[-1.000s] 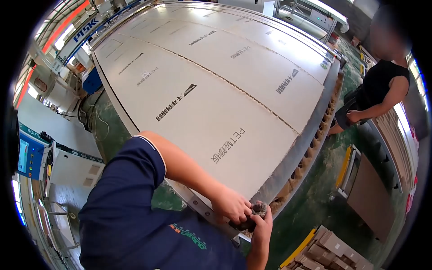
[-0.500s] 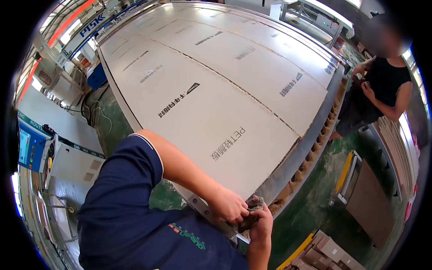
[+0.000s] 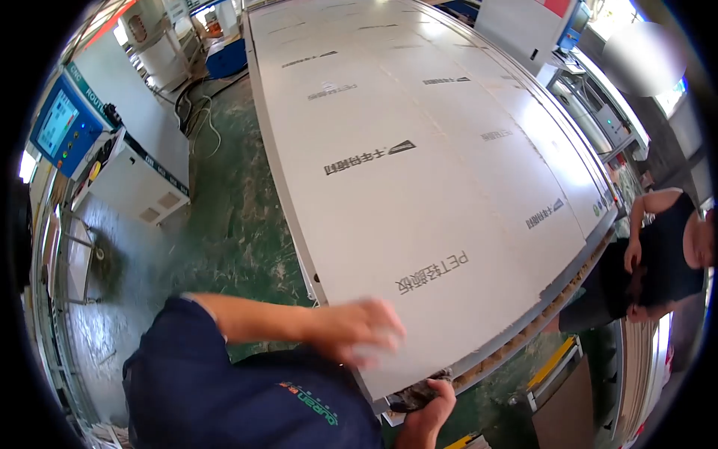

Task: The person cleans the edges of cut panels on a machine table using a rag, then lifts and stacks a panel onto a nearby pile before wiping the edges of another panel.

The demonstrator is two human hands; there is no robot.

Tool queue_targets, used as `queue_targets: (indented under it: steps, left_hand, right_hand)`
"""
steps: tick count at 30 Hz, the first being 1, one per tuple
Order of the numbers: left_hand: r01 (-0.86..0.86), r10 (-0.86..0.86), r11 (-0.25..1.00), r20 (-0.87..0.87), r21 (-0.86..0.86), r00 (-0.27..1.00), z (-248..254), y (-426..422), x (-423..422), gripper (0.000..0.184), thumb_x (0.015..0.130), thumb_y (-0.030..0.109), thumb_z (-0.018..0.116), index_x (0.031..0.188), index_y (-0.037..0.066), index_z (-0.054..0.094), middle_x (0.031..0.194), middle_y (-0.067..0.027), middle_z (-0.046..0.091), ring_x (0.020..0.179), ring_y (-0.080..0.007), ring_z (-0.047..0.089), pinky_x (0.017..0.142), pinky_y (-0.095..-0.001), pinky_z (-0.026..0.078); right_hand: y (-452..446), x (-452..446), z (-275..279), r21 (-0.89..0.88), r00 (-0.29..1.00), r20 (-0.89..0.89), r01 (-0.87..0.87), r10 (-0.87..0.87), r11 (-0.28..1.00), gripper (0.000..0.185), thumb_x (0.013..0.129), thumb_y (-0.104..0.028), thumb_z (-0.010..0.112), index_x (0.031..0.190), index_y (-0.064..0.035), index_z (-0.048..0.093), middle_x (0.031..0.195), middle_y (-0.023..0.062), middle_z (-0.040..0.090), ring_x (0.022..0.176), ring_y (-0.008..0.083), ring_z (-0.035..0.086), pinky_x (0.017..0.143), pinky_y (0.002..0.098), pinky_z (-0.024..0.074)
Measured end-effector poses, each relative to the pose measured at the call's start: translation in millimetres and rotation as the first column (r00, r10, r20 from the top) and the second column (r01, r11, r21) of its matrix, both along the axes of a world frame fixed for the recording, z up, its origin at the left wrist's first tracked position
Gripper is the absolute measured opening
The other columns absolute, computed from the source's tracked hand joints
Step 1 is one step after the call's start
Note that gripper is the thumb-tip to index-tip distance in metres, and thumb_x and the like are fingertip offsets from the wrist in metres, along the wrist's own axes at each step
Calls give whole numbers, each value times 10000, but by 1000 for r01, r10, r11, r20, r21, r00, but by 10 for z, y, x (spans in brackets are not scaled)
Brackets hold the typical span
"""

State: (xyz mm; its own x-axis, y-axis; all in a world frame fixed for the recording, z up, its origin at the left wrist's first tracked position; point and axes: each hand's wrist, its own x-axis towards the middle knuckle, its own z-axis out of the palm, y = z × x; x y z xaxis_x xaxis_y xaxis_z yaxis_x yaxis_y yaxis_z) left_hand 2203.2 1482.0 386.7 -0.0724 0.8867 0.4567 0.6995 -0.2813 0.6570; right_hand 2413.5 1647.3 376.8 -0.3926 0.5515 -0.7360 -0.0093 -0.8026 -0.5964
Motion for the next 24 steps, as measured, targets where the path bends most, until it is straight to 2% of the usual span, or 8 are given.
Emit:
queue_targets:
  steps: [2,3,5,6,7,10,13,24]
  left_hand:
    - [-529,530,841,26,113,848,-43,-450,-311,345,838,211,690,1144,82,599,1136,-119,573,1106,-324,533,978,-433,406]
    - [-797,803,584,36,154,595,-48,-637,-403,369,866,206,672,1176,57,537,1079,-83,556,1020,-262,544,922,-391,431]
    - [-954,835,239,540,-182,106,-495,-911,-753,351,919,241,625,1185,61,483,1067,-46,536,954,-180,534,858,-338,445]
    - [-912,744,195,660,-362,-103,-486,-991,-974,337,960,286,579,1184,63,464,1046,-11,516,930,-118,513,792,-309,463]
    - [-870,580,222,777,-440,-245,-344,-1000,-1082,343,964,317,580,1180,60,509,1071,-32,570,935,-130,553,776,-324,483]
    - [-699,304,567,899,-436,-314,-298,-1032,-1449,391,939,314,636,1150,-2,544,1061,-100,616,925,-188,612,749,-355,527]
    - [-804,217,485,938,-345,-271,-526,-784,-1596,381,938,282,640,1152,-26,574,1109,-136,648,963,-229,648,789,-395,545]
    - [-755,226,544,931,-366,-288,-543,-1053,-1043,357,953,222,624,1165,-61,575,1103,-131,648,980,-207,638,848,-364,527]
  right_hand:
    - [-166,-164,364,20,998,28,50,-50,999,302,708,-99,542,995,-24,600,934,78,645,907,270,644,835,381,533]
    - [-181,-135,390,4,999,-21,29,-29,1000,321,711,-124,539,1014,-32,595,937,77,646,931,270,644,867,392,528]
    - [-253,-140,511,30,1000,-4,20,-20,999,336,716,-152,535,1021,-34,609,965,79,654,922,278,648,843,386,533]
    - [-278,-143,548,43,1000,3,14,-14,999,344,719,-166,533,1025,-34,615,979,81,658,918,281,650,832,383,536]
    - [-255,-79,463,21,999,-50,1,0,1000,340,718,-164,530,1021,-36,612,971,75,654,921,282,650,834,388,535]
    - [-221,46,363,97,1000,-11,-21,22,995,312,720,-162,534,995,-39,615,958,72,651,905,278,646,822,389,533]
    - [-194,179,197,76,999,11,-42,42,996,280,726,-164,541,965,-39,618,955,73,650,894,276,640,808,384,529]
    - [-597,577,159,161,993,105,38,-55,986,234,741,-148,539,923,-30,627,927,68,656,882,264,634,815,362,513]
